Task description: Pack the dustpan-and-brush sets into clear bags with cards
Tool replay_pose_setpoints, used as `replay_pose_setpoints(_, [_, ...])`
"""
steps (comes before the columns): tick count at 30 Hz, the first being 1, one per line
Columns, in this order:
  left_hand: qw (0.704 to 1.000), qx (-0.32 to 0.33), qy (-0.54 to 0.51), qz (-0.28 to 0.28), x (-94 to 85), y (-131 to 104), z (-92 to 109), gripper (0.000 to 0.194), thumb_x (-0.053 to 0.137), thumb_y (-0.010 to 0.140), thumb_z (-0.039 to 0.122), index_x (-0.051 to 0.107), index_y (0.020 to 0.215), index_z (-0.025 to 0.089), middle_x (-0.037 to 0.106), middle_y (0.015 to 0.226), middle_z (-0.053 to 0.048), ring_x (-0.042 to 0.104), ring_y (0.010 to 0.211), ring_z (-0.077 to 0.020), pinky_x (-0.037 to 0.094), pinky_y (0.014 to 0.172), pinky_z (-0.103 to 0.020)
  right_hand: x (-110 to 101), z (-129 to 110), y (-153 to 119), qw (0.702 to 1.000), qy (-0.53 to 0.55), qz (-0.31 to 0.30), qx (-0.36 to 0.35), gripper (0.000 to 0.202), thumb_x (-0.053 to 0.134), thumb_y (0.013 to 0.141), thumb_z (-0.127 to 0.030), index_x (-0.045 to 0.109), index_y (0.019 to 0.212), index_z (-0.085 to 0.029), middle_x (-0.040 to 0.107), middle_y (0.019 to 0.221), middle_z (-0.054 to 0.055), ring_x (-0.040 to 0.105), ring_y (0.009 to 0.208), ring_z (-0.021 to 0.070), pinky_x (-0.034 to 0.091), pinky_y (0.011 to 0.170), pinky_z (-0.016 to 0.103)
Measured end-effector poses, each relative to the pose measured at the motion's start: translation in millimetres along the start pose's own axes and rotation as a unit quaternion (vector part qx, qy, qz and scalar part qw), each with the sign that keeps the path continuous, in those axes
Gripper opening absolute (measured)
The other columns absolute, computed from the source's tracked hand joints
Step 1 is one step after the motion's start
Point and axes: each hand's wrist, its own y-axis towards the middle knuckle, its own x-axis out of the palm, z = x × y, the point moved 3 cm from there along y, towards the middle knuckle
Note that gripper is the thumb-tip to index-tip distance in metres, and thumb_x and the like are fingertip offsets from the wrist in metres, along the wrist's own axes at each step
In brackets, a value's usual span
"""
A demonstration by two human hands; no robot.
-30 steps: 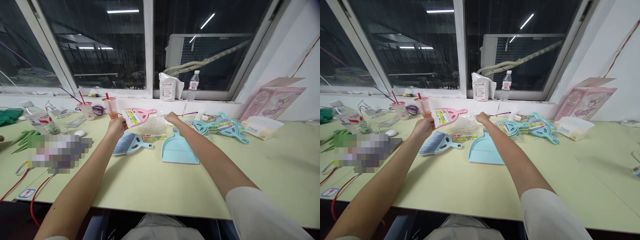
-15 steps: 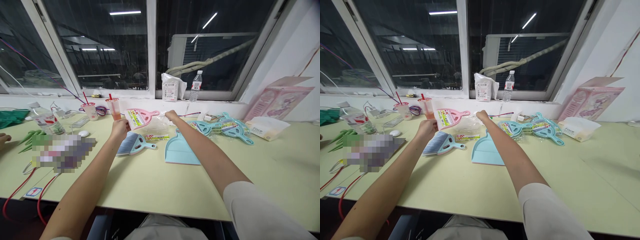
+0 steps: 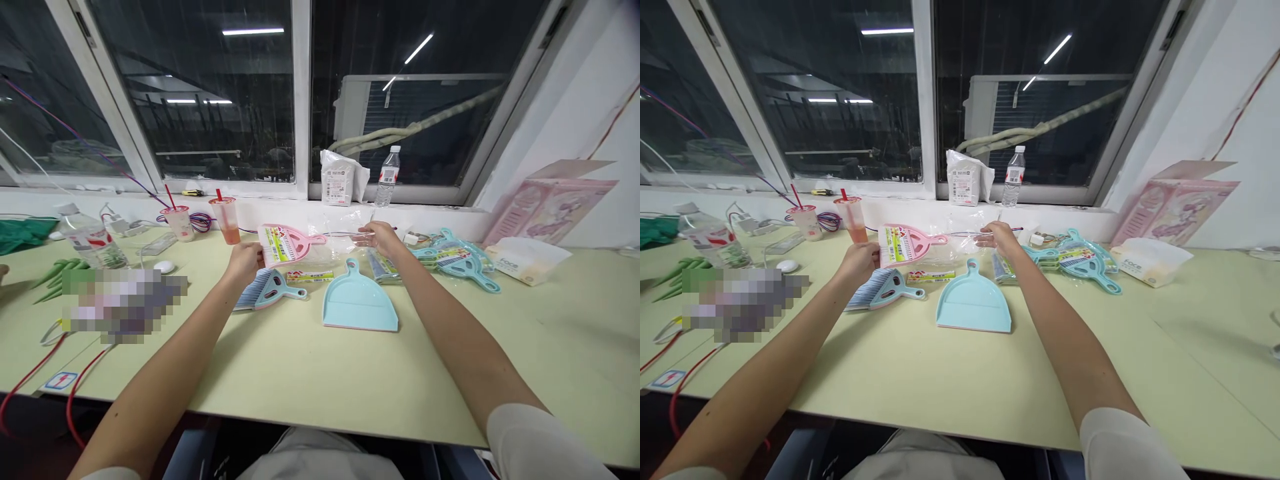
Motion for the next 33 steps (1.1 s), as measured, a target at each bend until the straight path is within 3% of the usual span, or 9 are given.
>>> replay_pose_setpoints(10, [0.999,-0.016,-0.041,-0.027,16.7,-14.1,1.8,0.028,0.06,0.069,0.004,0.071,0.095,0.006,0.076,0.085,-0.017,0.076,0.089,-0.031,0.065,0.074,-0.04,32.4,-0.1,-16.5,0.999,0.0,-0.043,0.01,0.01,0.064,0.073,-0.01,0.056,0.075,-0.016,0.064,0.083,0.006,0.074,0.072,0.0239,0.064,0.069,0.043])
replay_pose_setpoints(18, [0.996,-0.034,-0.057,-0.061,20.0,-15.6,-5.7,0.033,0.057,0.072,0.001,0.07,0.103,0.001,0.076,0.091,-0.019,0.075,0.092,-0.0299,0.065,0.073,-0.036,42.9,15.6,-19.3,0.995,0.047,-0.074,0.048,0.014,0.064,0.069,-0.01,0.055,0.076,-0.018,0.066,0.086,0.005,0.075,0.072,0.0246,0.062,0.077,0.045])
replay_pose_setpoints(26, [0.992,-0.062,-0.065,-0.083,22.8,-16.9,-9.4,0.032,0.059,0.076,0.003,0.07,0.106,0.0,0.076,0.092,-0.02,0.075,0.09,-0.0294,0.065,0.073,-0.035,59.0,19.7,-30.1,0.98,0.089,-0.148,0.094,0.018,0.066,0.069,-0.015,0.052,0.078,-0.02,0.071,0.08,0.006,0.076,0.079,0.0293,0.058,0.068,0.037])
replay_pose_setpoints(29, [0.991,-0.079,-0.056,-0.093,24.6,-19.6,-10.0,0.033,0.058,0.078,0.003,0.069,0.109,0.0,0.076,0.096,-0.021,0.075,0.088,-0.0277,0.065,0.074,-0.035,66.3,22.0,-33.1,0.974,0.115,-0.175,0.091,0.017,0.065,0.068,-0.012,0.054,0.078,-0.02,0.072,0.077,0.006,0.075,0.078,0.0275,0.06,0.072,0.038])
replay_pose_setpoints(33, [0.99,-0.096,-0.04,-0.099,25.2,-21.7,-10.1,0.032,0.057,0.079,0.003,0.069,0.108,0.001,0.075,0.1,-0.022,0.075,0.086,-0.0257,0.064,0.077,-0.035,70.0,26.5,-33.1,0.975,0.127,-0.168,0.071,0.015,0.065,0.068,-0.009,0.058,0.077,-0.019,0.074,0.077,0.006,0.074,0.073,0.0242,0.061,0.078,0.04])
